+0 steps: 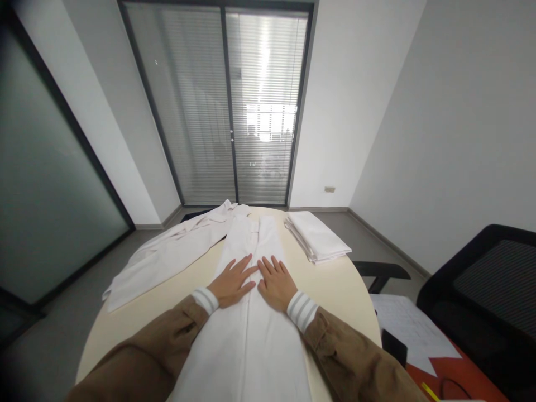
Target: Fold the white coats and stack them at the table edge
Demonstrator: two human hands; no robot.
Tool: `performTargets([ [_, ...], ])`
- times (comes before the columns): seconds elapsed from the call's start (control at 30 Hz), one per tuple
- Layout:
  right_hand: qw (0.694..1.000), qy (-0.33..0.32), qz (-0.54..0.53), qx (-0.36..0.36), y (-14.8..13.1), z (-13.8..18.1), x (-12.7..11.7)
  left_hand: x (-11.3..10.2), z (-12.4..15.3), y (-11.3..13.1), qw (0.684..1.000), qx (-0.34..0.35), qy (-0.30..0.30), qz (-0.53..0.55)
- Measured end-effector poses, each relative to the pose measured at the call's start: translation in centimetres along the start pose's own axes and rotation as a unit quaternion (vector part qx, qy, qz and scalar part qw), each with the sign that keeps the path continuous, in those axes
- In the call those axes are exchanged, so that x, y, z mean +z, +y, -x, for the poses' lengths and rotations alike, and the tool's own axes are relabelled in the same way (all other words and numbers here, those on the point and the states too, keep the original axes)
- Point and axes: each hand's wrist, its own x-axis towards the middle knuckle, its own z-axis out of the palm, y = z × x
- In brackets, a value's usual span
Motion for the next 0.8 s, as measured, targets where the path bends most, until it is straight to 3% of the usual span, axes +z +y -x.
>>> performTargets([
  [0.13,1.000,-0.007,0.004,0.018,0.2,0.0,-0.4,0.3,-1.0,0.0,1.000,-0.001,0.010,0.000],
  [0.43,0.996,-0.033,-0.015,-0.087,0.1,2.6,-1.2,0.6,-0.9,-0.1,1.000,0.004,-0.013,-0.016],
  [0.53,0.993,-0.051,-0.050,-0.095,0.8,1.5,-2.9,0.5,-0.6,0.1,1.000,0.012,-0.013,-0.024],
  [0.63,0.995,-0.010,-0.081,-0.064,2.0,-0.6,-4.1,0.5,-0.4,0.3,0.999,0.017,-0.017,-0.033],
  [0.73,0.996,0.032,-0.069,-0.045,2.9,-2.7,-3.8,0.5,-0.4,0.4,0.999,0.014,-0.007,-0.039],
  [0.8,0.998,0.016,-0.052,-0.039,3.2,-3.9,-2.9,0.6,-0.3,0.4,0.999,0.011,-0.002,-0.041],
])
